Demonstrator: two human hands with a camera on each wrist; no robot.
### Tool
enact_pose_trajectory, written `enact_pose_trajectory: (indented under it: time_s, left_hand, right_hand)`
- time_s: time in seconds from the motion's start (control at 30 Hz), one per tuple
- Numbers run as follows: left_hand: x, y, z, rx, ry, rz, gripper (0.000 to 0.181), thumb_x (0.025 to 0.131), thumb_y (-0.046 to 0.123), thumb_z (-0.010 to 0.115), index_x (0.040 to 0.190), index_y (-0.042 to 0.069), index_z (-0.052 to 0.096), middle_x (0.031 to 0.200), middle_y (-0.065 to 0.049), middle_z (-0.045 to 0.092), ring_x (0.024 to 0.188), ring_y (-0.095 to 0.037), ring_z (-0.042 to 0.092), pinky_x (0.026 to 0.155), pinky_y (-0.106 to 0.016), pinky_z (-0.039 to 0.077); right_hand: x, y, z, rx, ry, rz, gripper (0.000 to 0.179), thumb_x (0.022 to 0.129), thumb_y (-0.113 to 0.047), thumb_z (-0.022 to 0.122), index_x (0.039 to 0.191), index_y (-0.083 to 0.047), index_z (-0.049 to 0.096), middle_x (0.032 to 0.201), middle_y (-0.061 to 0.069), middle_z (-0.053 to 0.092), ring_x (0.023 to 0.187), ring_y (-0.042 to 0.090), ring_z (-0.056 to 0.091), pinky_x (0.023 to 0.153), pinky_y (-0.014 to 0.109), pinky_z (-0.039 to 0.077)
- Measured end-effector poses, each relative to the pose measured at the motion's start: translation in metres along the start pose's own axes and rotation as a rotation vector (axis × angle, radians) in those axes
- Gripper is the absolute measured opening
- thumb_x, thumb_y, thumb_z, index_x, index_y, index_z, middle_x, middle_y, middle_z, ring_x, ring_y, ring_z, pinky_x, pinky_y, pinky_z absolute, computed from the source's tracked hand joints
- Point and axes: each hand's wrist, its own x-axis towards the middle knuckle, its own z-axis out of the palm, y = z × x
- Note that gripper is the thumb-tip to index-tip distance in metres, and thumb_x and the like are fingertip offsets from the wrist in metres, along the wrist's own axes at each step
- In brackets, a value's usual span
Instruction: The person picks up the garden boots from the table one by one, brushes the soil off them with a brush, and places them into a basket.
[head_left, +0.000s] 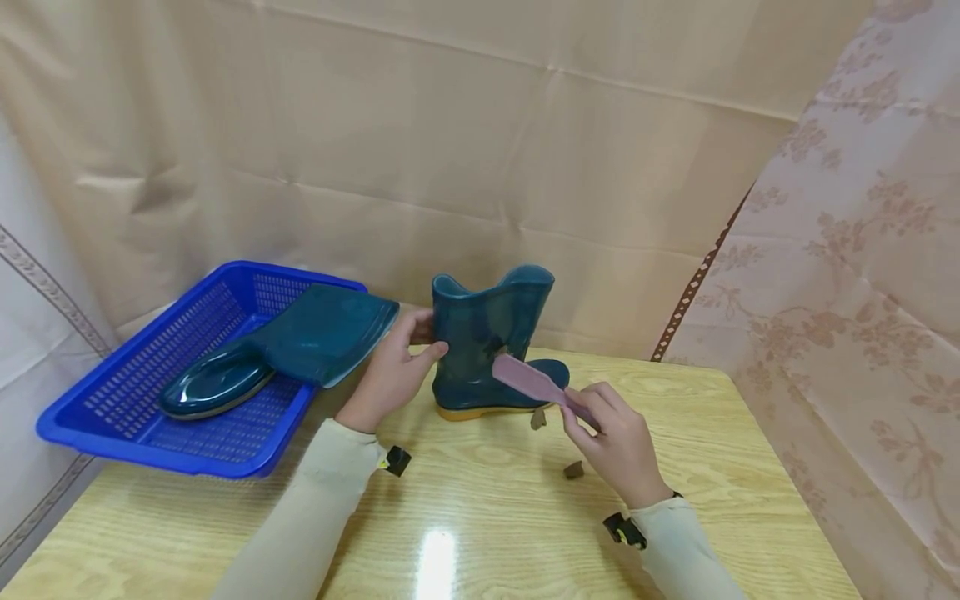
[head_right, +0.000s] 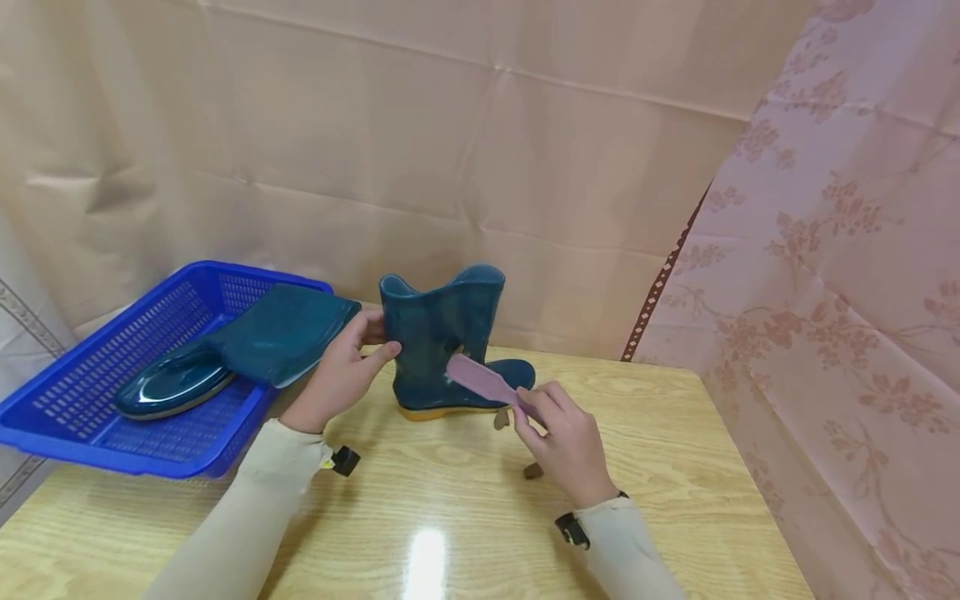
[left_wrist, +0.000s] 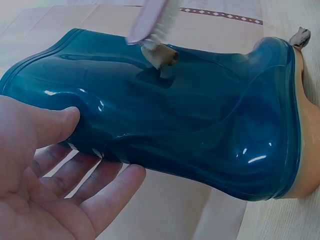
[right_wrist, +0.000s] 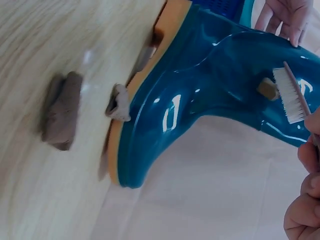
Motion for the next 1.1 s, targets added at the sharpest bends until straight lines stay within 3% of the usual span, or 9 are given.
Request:
enact_pose_trajectory:
  time_s: [0.17,0.33,0.53,0.73,0.97,1.1]
  left_hand:
    - [0.001,-0.001,0.001,0.000,0.004,-0.002,0.044,0.104,0.014,0.064,0.145,0.009,0.050,0.132,-0.012,0.061,0.120,-0.029,0.058,0.099,-0.049,0.054]
    - [0.001,-0.001,0.002,-0.002,-0.001,-0.004,0.044,0.104,0.014,0.064,0.145,0.008,0.050,0.132,-0.012,0.061,0.120,-0.029,0.059,0.100,-0.049,0.054]
    - [0.002,0.000,0.002,-0.006,0.001,-0.003,0.044,0.104,0.014,0.064,0.146,0.009,0.050,0.132,-0.012,0.061,0.120,-0.030,0.058,0.100,-0.049,0.054]
    - [0.001,0.000,0.001,-0.006,-0.001,-0.009,0.044,0.104,0.014,0.063,0.146,0.009,0.049,0.132,-0.012,0.060,0.120,-0.030,0.058,0.100,-0.049,0.054]
    - [0.001,-0.001,0.001,-0.003,0.013,0.004,0.041,0.104,0.013,0.063,0.143,0.007,0.052,0.129,-0.013,0.063,0.118,-0.030,0.060,0.099,-0.049,0.054]
    - [0.001,-0.001,0.001,-0.004,0.004,0.003,0.042,0.105,0.014,0.063,0.144,0.007,0.051,0.130,-0.013,0.062,0.119,-0.029,0.059,0.100,-0.048,0.054]
  right_hand:
    - [0.008,-0.005,0.007,0.029,0.004,-0.019,0.024,0.087,-0.004,0.078,0.111,-0.002,0.076,0.096,0.004,0.068,0.075,0.011,0.069,0.069,0.014,0.056]
    - [0.012,-0.008,0.014,0.004,-0.034,0.015,0.027,0.087,-0.005,0.081,0.113,-0.003,0.076,0.096,0.003,0.067,0.076,0.010,0.070,0.067,0.016,0.057]
    - [0.008,0.000,0.014,-0.042,-0.032,0.043,0.023,0.087,-0.004,0.080,0.110,-0.003,0.076,0.093,0.003,0.066,0.074,0.010,0.069,0.065,0.020,0.058]
    - [0.000,0.009,0.012,-0.085,-0.031,0.057,0.020,0.086,-0.004,0.079,0.106,-0.004,0.076,0.090,0.002,0.066,0.068,0.007,0.062,0.057,0.019,0.051]
    - [0.008,-0.001,0.013,-0.025,-0.039,-0.019,0.027,0.085,-0.004,0.081,0.112,-0.004,0.075,0.097,0.004,0.068,0.076,0.011,0.070,0.064,0.021,0.058]
    - [0.017,-0.011,0.019,0.024,-0.033,-0.039,0.024,0.095,-0.017,0.077,0.115,-0.004,0.075,0.099,0.004,0.068,0.073,0.010,0.065,0.061,0.020,0.055]
